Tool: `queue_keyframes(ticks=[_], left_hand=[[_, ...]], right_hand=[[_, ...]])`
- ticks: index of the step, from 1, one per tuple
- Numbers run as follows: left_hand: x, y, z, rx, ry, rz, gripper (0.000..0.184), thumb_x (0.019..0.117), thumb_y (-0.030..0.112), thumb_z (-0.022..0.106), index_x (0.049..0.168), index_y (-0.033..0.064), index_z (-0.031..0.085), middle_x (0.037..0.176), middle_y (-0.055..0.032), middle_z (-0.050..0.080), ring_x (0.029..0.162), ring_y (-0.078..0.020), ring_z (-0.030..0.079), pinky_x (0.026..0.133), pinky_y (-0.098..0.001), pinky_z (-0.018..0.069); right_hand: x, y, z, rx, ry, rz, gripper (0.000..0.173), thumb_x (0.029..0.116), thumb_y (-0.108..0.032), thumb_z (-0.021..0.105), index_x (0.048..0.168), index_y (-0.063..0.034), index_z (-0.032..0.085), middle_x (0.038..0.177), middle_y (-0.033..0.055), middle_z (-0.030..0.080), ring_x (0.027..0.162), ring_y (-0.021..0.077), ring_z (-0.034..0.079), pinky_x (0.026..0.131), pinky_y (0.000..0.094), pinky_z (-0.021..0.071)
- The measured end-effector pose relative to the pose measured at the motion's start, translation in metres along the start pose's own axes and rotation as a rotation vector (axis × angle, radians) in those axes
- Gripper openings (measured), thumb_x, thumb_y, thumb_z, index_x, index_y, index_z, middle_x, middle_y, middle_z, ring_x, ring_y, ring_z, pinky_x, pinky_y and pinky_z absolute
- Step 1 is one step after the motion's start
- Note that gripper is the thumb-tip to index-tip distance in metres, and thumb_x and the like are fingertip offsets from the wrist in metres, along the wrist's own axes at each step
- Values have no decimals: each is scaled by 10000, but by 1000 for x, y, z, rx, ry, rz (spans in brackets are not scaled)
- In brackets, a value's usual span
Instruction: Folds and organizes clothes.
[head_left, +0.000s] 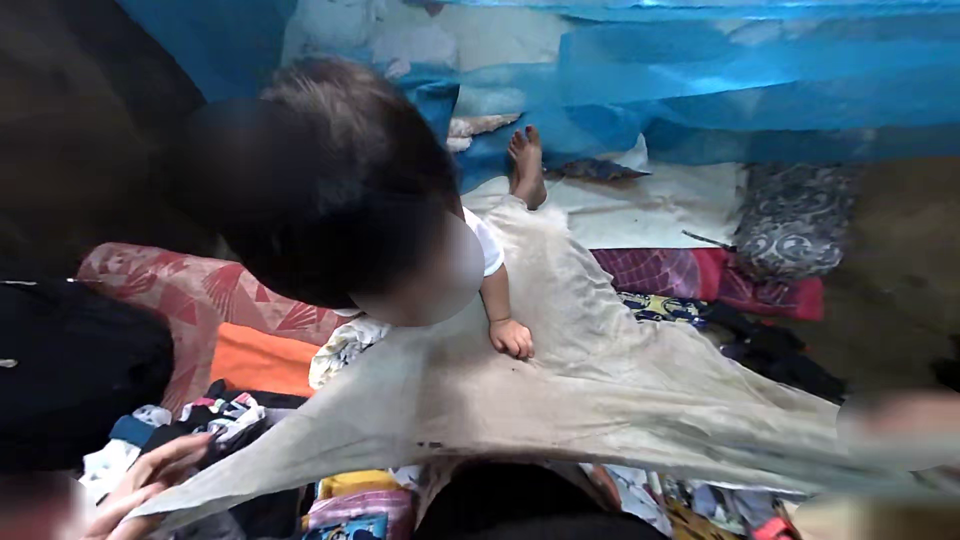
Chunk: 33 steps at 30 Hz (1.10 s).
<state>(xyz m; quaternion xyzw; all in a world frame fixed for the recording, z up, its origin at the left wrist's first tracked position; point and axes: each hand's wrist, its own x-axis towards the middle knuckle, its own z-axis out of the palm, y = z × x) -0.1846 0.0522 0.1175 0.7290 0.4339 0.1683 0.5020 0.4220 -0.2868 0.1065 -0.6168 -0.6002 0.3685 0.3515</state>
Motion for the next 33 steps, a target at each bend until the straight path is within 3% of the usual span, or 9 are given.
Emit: queue_keyframes(ticks=[3, 5, 10, 15, 18, 21, 24, 29, 33], left_hand=[[18, -25, 27, -296, 48, 160, 259, 986, 455, 565, 1029, 353, 799, 1129, 114, 762, 1137, -68, 682, 1066, -294, 502], [25, -26, 37, -425, 36, 169, 252, 972, 440, 575, 935, 331, 799, 883, 137, 758, 906, -23, 719, 960, -269, 559], [24, -26, 30, -312, -28, -55, 240, 966, 465, 575, 879, 375, 779, 812, 196, 716, 774, 47, 667, 753, -169, 554], [36, -27, 57, -277, 352, -278, 400, 945, 155, 443, 730, 333, 730, 706, 180, 697, 582, 95, 576, 538, -107, 467], [47, -24, 76, -196, 416, -395, 435, 924, 60, 386, 677, 322, 630, 635, 206, 645, 536, 101, 546, 523, -116, 464], [43, -23, 85, -52, 299, -552, 351, 961, 69, 413, 725, 230, 617, 611, 194, 615, 495, 98, 496, 491, -115, 429], [37, -19, 103, 93, -6, -597, 374, 1046, 181, 421, 822, 114, 713, 713, 149, 682, 592, 88, 551, 597, -146, 475], [48, -25, 153, 240, -479, -585, 226, 992, 138, 625, 1067, -62, 699, 954, -137, 703, 861, -185, 649, 838, -414, 529], [61, -30, 175, 328, -538, -727, 645, 866, 204, 810, 1371, -54, 503, 1109, -288, 651, 1000, -392, 655, 919, -555, 517]], right_hand=[[12, 44, -1, 93, 90, 65, 221, 1032, -308, 546, 1091, -180, 716, 995, -158, 718, 922, -133, 618, 832, 110, 519], [17, 47, -1, 142, 77, 17, 206, 1025, -309, 557, 1068, -184, 715, 970, -171, 713, 908, -142, 614, 815, 96, 511], [5, 36, -6, 198, 49, -87, 228, 987, -175, 587, 980, 14, 714, 928, 42, 726, 909, -26, 634, 874, 151, 505], [31, 79, 8, 163, 233, 145, 168, 1010, -372, 589, 1066, -319, 738, 960, -247, 700, 876, -141, 622, 787, 109, 531], [73, 75, 23, 171, 338, 353, 166, 959, -156, 533, 952, -147, 698, 884, -175, 677, 805, -119, 617, 752, 114, 533], [90, 82, 30, 178, 311, 418, 255, 989, -108, 495, 1105, 19, 683, 1171, 16, 650, 973, -20, 613, 871, 187, 524], [100, 89, 45, 223, 343, 444, 208, 998, -95, 483, 1072, -30, 667, 935, -101, 670, 801, -100, 604, 765, 123, 521], [113, 89, 68, 71, 405, 645, 260, 1063, -137, 488, 1151, 41, 657, 934, 106, 655, 799, 70, 593, 773, 308, 506], [117, 94, 74, 33, 413, 684, 266, 1068, -129, 491, 1141, 60, 664, 972, 176, 665, 851, 158, 604, 818, 400, 491]])
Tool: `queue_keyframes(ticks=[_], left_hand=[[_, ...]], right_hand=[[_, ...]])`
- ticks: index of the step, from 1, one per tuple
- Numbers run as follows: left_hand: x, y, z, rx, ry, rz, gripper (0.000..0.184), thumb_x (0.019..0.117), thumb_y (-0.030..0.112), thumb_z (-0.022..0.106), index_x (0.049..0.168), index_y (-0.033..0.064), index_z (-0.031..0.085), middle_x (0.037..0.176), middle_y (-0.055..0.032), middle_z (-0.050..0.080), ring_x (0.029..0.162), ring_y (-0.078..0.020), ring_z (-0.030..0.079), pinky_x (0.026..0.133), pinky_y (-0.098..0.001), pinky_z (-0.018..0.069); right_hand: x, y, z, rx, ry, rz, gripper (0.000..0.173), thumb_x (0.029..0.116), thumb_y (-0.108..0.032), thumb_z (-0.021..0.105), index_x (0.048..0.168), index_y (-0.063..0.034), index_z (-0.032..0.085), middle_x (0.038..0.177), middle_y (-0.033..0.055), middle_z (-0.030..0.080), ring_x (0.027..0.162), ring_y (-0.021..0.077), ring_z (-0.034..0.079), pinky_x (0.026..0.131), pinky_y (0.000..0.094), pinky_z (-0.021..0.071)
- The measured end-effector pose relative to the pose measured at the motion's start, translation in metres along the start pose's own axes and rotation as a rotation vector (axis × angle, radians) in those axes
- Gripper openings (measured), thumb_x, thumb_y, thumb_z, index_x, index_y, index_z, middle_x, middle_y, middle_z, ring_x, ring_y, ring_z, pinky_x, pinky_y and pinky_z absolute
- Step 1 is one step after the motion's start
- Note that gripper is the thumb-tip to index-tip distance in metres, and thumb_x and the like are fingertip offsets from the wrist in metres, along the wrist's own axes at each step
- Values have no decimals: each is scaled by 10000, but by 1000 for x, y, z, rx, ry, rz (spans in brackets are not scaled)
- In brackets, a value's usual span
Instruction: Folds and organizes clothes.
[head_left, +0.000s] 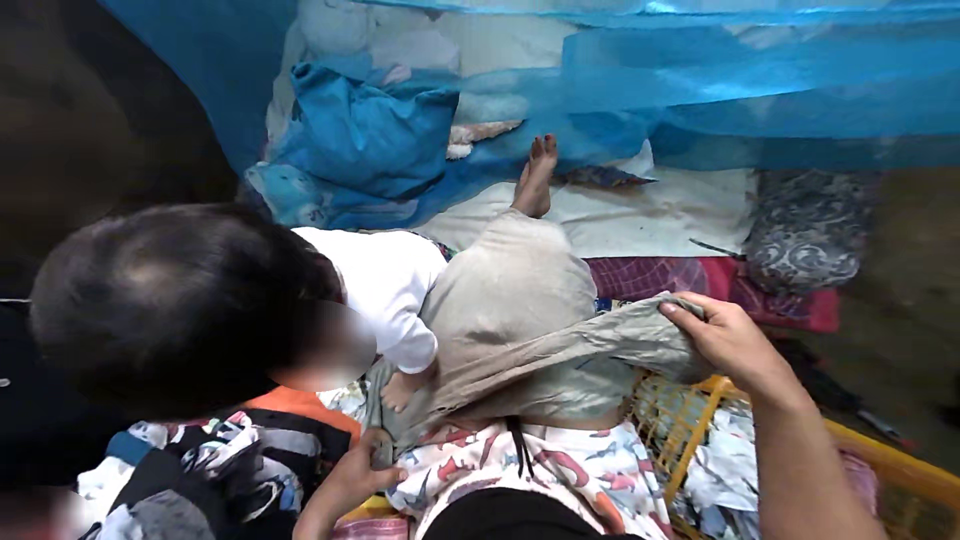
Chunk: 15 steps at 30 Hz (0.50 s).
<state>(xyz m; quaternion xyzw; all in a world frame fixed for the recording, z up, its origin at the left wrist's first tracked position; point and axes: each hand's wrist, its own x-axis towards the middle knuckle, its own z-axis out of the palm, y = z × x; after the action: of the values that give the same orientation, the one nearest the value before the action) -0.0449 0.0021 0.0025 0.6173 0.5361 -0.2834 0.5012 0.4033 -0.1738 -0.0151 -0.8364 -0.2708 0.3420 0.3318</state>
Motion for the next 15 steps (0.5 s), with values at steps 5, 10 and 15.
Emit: queue_keyframes(ticks=[5, 10, 15], left_hand=[[1, 9, -11, 86, -45, -70, 934, 848, 315, 840, 1571, 49, 312, 1292, -329, 600, 1168, -455, 618, 1029, -590, 466], [-2, 8, -17, 128, -64, -64, 963, 835, 310, 850, 1582, 63, 295, 1356, -318, 572, 1231, -449, 591, 1065, -582, 442], [-2, 3, -11, 120, -43, -93, 939, 798, 183, 881, 1563, 65, 348, 1345, -322, 577, 1215, -462, 600, 1046, -597, 459]], right_hand=[[4, -1, -2, 116, -7, 27, 214, 1034, -67, 525, 1165, 47, 649, 1004, 122, 658, 853, 80, 598, 802, 300, 502], [17, 9, -6, -12, -172, 194, 441, 1034, -235, 608, 1365, 49, 539, 1272, 300, 595, 1129, 389, 598, 983, 559, 455], [10, 15, -21, -68, -545, 284, 721, 956, -179, 716, 1543, -25, 327, 1234, 315, 614, 1032, 386, 642, 927, 543, 506]])
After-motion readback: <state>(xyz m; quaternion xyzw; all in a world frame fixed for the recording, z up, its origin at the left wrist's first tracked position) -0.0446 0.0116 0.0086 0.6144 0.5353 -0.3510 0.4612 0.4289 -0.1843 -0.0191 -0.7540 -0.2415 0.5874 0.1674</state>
